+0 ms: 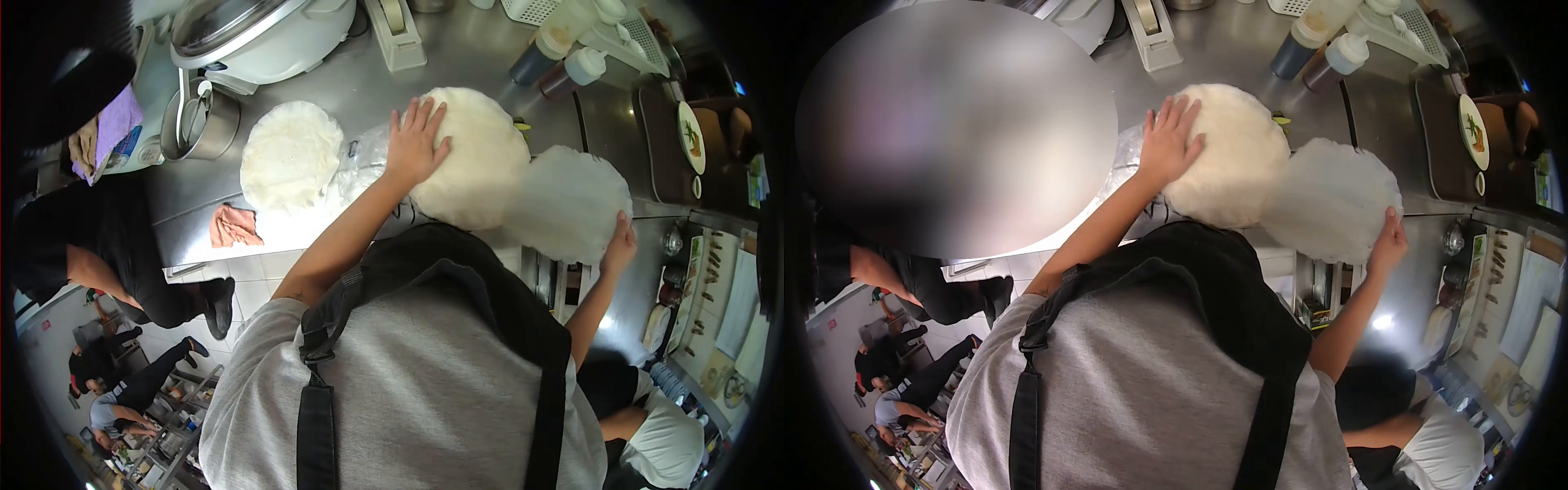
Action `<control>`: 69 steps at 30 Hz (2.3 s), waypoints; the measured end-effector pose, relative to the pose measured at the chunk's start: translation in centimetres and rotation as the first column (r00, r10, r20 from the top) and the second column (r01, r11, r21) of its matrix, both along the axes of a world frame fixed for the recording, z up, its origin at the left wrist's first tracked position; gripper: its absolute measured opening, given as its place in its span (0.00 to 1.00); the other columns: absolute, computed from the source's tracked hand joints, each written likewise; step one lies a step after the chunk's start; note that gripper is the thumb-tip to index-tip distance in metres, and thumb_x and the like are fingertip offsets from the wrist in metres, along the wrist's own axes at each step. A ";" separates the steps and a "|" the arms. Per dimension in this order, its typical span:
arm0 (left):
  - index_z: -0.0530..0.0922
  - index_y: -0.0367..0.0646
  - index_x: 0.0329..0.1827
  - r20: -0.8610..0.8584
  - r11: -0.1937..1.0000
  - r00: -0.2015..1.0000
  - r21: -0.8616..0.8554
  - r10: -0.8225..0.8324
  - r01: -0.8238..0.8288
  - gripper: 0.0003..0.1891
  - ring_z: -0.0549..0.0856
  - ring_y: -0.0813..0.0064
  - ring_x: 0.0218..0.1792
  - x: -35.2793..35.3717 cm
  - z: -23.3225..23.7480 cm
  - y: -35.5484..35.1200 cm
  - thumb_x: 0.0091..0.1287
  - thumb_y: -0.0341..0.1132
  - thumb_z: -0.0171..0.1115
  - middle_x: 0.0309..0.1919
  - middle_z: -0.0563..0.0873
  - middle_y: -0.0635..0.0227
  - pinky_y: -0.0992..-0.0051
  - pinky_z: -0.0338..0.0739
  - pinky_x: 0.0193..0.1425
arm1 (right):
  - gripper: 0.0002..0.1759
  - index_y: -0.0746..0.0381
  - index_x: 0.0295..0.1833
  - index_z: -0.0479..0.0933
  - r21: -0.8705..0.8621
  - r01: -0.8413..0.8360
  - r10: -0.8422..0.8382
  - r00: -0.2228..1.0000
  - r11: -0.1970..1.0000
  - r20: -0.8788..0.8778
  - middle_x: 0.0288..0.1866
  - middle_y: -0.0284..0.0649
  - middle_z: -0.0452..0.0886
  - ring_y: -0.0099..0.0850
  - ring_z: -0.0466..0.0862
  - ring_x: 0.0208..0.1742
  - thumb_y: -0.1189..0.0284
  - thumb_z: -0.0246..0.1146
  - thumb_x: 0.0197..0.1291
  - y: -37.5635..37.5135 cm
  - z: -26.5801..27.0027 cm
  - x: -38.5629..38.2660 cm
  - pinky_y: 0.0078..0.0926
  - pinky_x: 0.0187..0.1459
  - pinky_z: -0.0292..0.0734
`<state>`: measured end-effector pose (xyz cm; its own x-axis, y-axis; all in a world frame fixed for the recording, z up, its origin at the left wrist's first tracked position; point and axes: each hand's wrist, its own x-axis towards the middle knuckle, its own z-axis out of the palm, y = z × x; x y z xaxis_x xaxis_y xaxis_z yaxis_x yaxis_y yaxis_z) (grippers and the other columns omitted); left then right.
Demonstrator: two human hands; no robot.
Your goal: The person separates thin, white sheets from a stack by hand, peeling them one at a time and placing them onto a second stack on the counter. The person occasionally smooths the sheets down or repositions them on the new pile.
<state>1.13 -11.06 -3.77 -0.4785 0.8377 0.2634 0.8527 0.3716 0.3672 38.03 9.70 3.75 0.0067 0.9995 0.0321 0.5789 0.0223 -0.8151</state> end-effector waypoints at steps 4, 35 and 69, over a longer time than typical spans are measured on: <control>0.64 0.49 0.75 0.002 0.999 1.000 -0.030 0.013 -0.013 0.33 0.59 0.51 0.76 0.1 0.4 0.1 0.69 0.51 0.52 0.74 0.65 0.57 0.39 0.52 0.75 | 0.28 0.72 0.56 0.81 0.121 0.009 -0.023 0.993 0.993 0.118 0.49 0.45 0.86 0.31 0.83 0.47 0.55 0.61 0.68 1.8 1.9 2.5 0.28 0.53 0.76; 0.90 0.47 0.42 0.307 0.686 0.919 0.615 0.247 -0.390 0.10 0.88 0.75 0.41 -11.8 21.1 -20.0 0.59 0.25 0.68 0.39 0.91 0.68 0.76 0.79 0.47 | 0.11 0.58 0.44 0.87 0.467 -0.851 0.970 0.231 0.241 -0.079 0.36 0.36 0.84 0.29 0.82 0.36 0.79 0.66 0.56 -14.9 12.4 -38.9 0.23 0.40 0.75; 0.73 0.37 0.69 0.944 0.962 0.328 0.070 0.022 -0.265 0.28 0.85 0.77 0.38 1.8 2.0 -11.7 0.63 0.26 0.64 0.46 0.86 0.60 0.76 0.81 0.46 | 0.26 0.60 0.54 0.79 0.057 -0.903 0.880 0.428 0.426 0.208 0.45 0.44 0.79 0.36 0.81 0.36 0.71 0.73 0.45 -16.8 -3.0 -23.8 0.34 0.42 0.79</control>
<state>2.94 -22.81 -1.79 -0.6176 0.7235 -0.3086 -0.1515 0.2755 0.9493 14.23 -7.11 0.74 -0.9009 0.4245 0.0901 0.2585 0.6918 -0.6742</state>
